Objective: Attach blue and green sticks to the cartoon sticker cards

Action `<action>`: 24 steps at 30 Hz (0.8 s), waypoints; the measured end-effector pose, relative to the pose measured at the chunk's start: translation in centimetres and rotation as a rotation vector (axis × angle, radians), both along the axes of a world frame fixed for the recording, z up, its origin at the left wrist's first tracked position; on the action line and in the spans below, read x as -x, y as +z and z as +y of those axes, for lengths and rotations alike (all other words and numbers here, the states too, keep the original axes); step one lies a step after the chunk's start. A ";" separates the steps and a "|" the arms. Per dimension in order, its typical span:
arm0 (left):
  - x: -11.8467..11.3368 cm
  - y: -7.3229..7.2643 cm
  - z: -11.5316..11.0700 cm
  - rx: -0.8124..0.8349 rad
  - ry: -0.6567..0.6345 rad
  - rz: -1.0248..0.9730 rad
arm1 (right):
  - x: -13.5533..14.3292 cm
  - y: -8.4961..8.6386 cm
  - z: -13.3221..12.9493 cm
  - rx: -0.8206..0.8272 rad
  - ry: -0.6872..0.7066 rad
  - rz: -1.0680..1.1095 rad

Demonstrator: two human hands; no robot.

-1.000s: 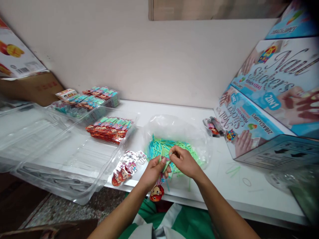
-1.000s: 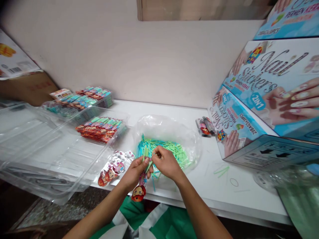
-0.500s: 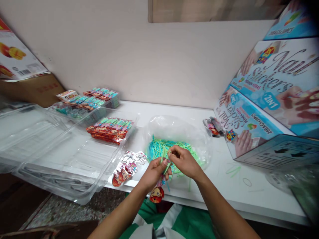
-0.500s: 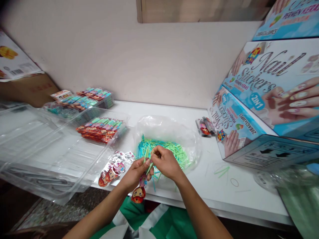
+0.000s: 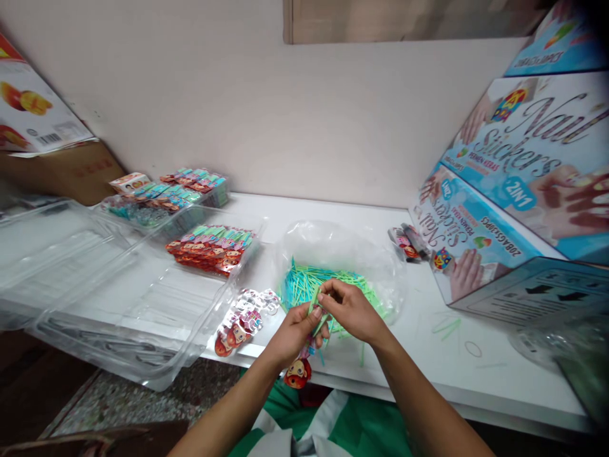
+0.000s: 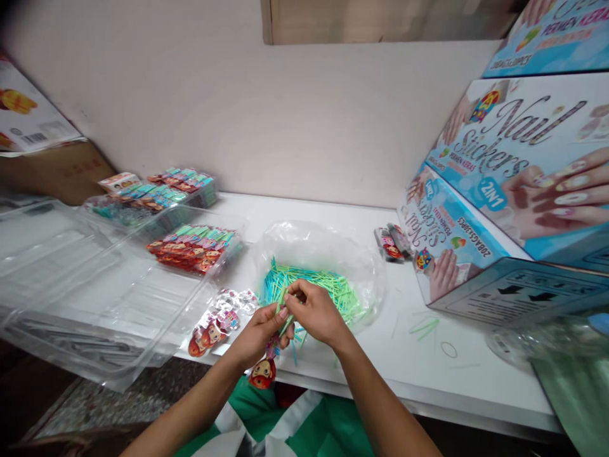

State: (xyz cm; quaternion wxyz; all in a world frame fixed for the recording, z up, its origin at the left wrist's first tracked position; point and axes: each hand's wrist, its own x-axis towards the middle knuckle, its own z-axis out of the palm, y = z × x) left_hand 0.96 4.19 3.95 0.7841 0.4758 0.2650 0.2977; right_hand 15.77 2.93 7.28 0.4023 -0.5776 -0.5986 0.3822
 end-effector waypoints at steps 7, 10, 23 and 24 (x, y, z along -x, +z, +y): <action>0.0 0.2 -0.1 0.035 -0.010 -0.018 | -0.2 0.5 -0.4 -0.002 -0.028 -0.128; 0.1 0.3 0.0 0.068 -0.022 -0.030 | -0.2 0.8 -0.6 0.002 -0.013 -0.106; 0.2 -0.2 0.0 0.064 -0.052 -0.031 | 0.1 0.7 -0.3 -0.016 0.000 -0.008; 0.2 -0.1 0.0 0.063 -0.062 -0.033 | 0.1 0.8 -0.3 -0.007 -0.001 -0.016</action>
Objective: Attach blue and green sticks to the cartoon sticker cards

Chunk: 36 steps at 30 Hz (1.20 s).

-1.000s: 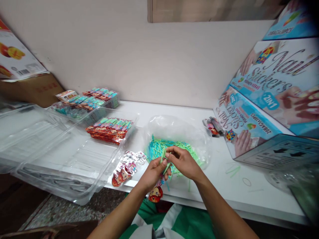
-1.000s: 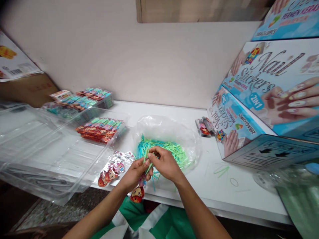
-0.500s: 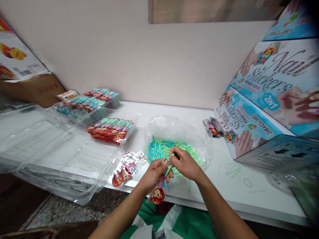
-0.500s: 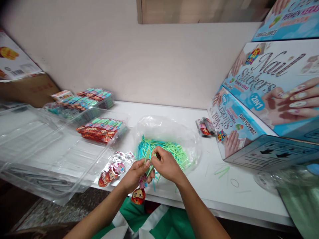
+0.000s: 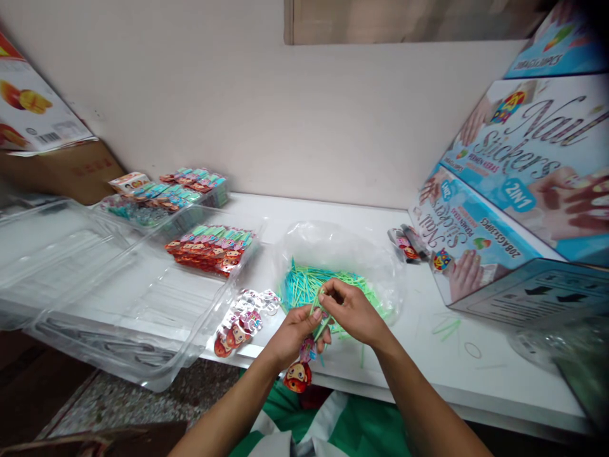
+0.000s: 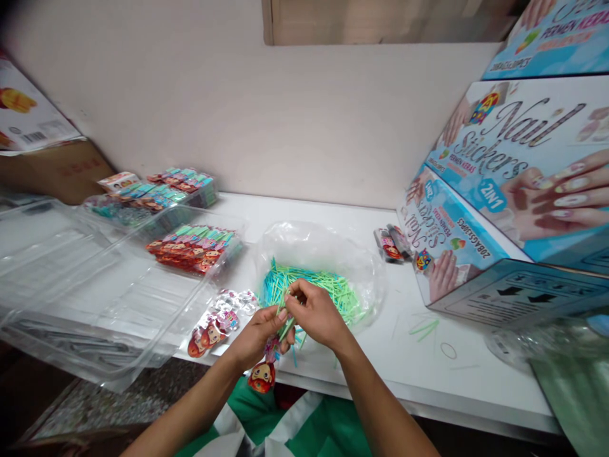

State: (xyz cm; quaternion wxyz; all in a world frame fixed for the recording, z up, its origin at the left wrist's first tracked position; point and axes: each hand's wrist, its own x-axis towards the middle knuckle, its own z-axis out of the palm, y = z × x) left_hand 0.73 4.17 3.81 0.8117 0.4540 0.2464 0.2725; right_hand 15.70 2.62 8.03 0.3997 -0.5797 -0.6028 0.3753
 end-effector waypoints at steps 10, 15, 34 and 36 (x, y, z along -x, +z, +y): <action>0.0 0.7 0.6 -0.203 0.165 0.112 | 0.0 0.6 -0.6 -0.024 -0.028 0.053; 0.5 1.5 1.3 -0.301 0.253 0.148 | 0.5 0.3 -0.6 -0.093 -0.015 0.176; 2.4 1.7 1.3 -0.300 0.235 0.092 | 0.5 2.3 -0.3 -0.327 -0.010 0.138; 2.5 2.0 1.0 -0.279 0.246 0.112 | 0.4 2.8 -0.1 -0.326 -0.006 0.165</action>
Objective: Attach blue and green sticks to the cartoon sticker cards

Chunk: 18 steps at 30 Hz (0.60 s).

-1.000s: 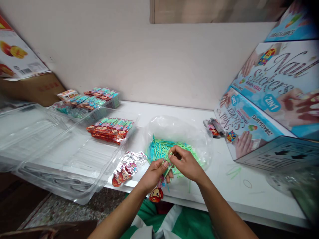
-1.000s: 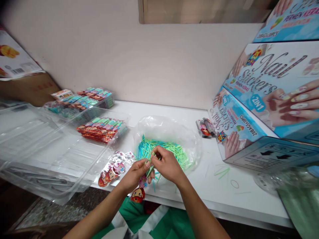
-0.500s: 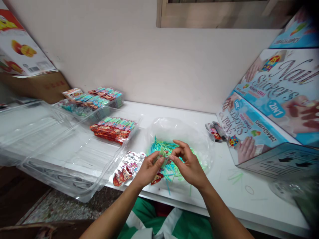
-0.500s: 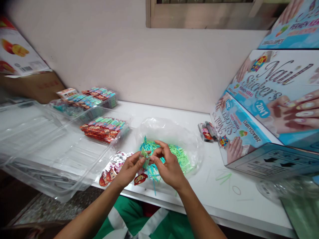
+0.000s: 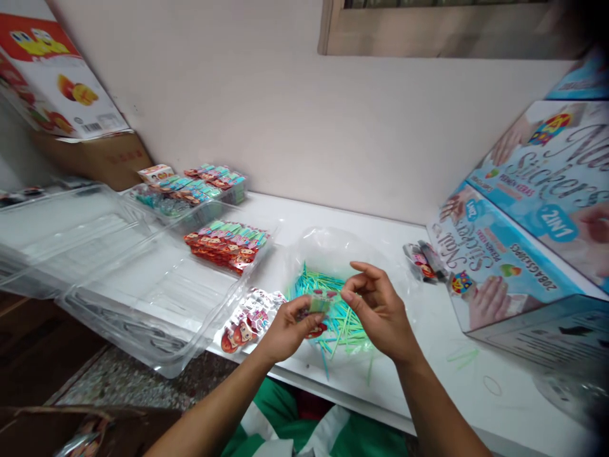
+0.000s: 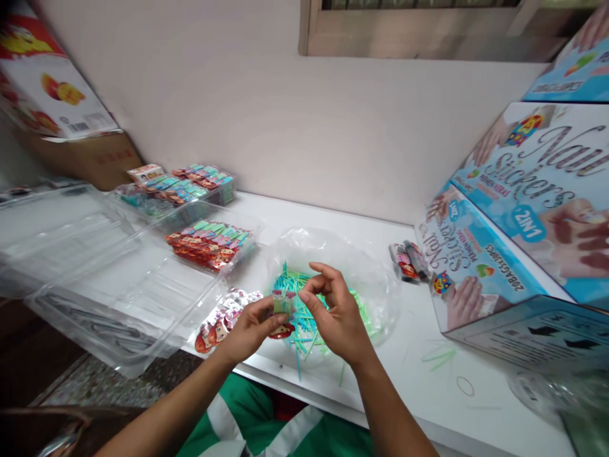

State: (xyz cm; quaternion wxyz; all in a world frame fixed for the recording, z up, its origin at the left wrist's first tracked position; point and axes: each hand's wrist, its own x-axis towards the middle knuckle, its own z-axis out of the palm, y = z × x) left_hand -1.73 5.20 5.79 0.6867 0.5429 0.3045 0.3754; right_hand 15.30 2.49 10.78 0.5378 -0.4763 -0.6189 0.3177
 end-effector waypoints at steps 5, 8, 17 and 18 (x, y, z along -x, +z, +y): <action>2.6 3.9 1.8 -0.156 0.157 0.082 | -0.8 0.3 0.6 0.025 -0.038 0.003; 6.2 6.5 6.7 -0.307 0.385 0.157 | -1.8 -0.4 0.8 0.062 -0.137 0.026; 10.5 3.6 22.3 -0.337 0.511 0.913 | -4.0 -2.1 0.2 0.178 -0.244 -0.005; 10.2 3.0 22.9 -0.333 0.494 0.971 | -4.2 -2.1 0.2 0.181 -0.255 -0.013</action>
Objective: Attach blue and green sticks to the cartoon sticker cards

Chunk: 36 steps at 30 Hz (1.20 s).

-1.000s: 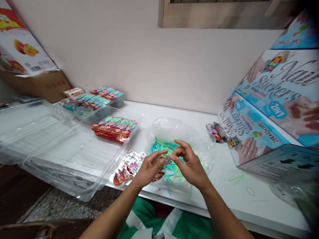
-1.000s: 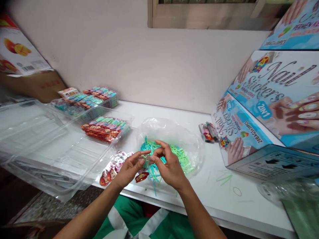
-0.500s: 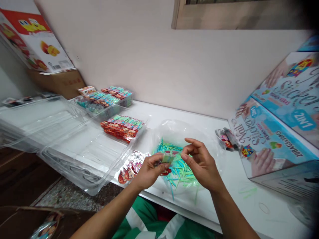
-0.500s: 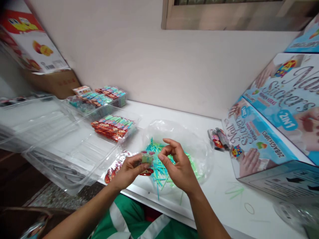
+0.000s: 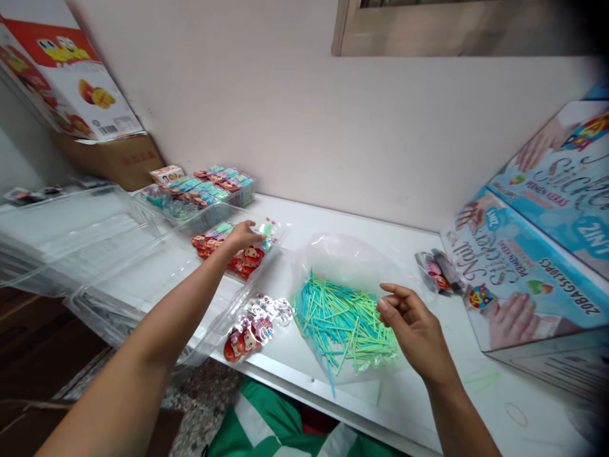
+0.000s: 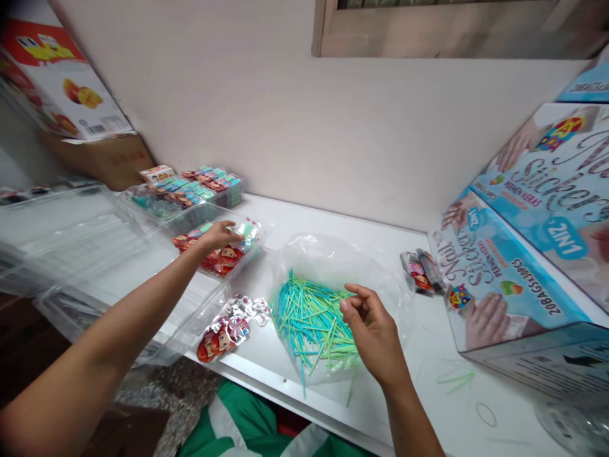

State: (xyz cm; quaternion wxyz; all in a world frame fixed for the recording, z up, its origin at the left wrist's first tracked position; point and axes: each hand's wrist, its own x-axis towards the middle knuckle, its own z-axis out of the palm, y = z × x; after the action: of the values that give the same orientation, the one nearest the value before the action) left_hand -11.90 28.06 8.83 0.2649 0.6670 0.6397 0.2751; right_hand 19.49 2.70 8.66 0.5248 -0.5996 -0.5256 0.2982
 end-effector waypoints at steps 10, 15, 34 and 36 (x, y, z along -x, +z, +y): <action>-0.1 1.3 -7.3 -0.184 -0.140 0.060 | 0.0 -1.6 0.5 0.107 0.060 -0.126; -2.4 -4.2 -17.3 -0.150 -0.287 0.207 | 1.6 -1.9 0.3 0.108 0.208 -0.258; -5.8 -6.5 -21.1 0.050 -0.114 -0.349 | 3.2 -4.9 -1.2 0.220 0.254 -0.105; -7.5 -5.4 -21.9 0.278 -0.157 -0.722 | 4.6 -6.0 -0.9 0.248 0.356 0.025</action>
State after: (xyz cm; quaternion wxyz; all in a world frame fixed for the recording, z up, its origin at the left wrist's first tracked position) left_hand -4.40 6.21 3.39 0.5809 0.5322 0.4836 0.3814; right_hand 14.89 1.76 2.67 0.3927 -0.5534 -0.5759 0.4559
